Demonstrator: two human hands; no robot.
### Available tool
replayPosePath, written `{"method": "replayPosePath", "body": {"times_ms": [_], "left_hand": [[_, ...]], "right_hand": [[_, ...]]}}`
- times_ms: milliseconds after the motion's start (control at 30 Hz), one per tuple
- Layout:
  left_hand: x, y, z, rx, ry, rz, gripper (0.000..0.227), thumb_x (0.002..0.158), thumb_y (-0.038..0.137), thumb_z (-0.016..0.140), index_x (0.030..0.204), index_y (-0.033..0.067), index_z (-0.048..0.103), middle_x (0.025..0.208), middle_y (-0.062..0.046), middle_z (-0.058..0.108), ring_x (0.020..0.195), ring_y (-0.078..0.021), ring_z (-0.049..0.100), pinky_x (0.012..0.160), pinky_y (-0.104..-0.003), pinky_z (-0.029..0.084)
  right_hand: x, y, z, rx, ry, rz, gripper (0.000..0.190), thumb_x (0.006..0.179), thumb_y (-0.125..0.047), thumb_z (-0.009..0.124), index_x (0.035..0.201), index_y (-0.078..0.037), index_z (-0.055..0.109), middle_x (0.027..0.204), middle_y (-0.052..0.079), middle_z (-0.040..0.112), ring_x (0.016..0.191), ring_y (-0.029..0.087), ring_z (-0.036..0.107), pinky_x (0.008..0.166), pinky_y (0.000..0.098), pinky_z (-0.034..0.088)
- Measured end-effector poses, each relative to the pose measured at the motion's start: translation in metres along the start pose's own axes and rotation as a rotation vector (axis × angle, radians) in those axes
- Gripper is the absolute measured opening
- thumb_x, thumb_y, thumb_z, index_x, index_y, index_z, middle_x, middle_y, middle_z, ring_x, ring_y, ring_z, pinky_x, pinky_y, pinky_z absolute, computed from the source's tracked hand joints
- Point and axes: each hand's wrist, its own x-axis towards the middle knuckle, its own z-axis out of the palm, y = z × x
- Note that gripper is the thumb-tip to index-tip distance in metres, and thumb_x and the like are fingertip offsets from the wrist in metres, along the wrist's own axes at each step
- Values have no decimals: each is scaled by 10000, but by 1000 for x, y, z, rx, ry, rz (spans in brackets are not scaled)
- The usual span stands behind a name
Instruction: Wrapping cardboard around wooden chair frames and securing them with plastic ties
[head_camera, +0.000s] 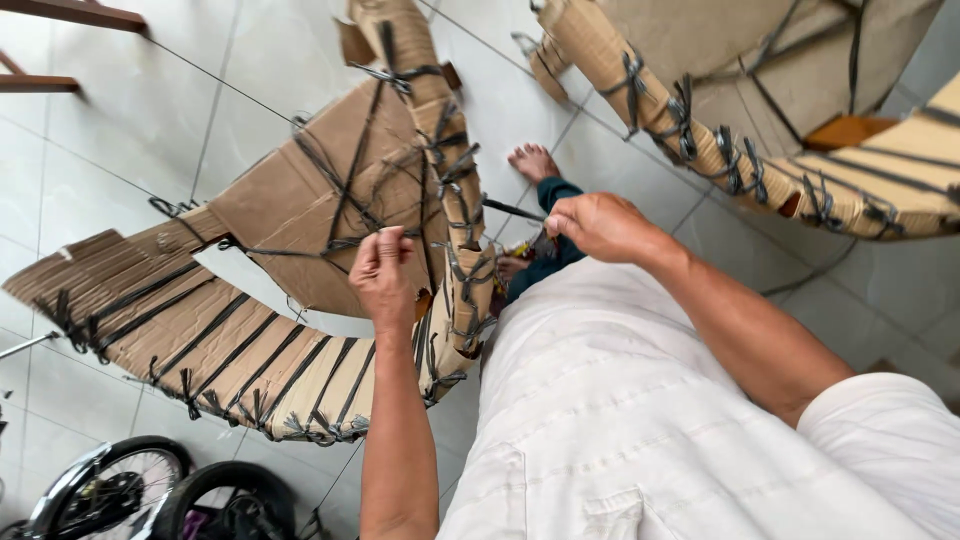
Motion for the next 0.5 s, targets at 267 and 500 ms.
{"method": "replayPosePath", "body": {"times_ms": [267,500], "left_hand": [[-18,-8,28,87,-231,284,129,1016,164,690,994,131,812,837,-83,765,779,-182,716,724,-336,593],[-20,-35,43,166,-420,440,238,965,45,606,1063,168,784,979,-58,772,995,-258,744,882,-383,590]], "right_hand": [[-23,-84,13,-213,106,-218,250,1011,-363,506,939,-185,666,887,191,725,945,433,697,812,567,555],[-8,-104,36,-236,268,-343,248,1027,-351,492,877,-197,616,819,112,705,890,380,714,751,512,572]]}}
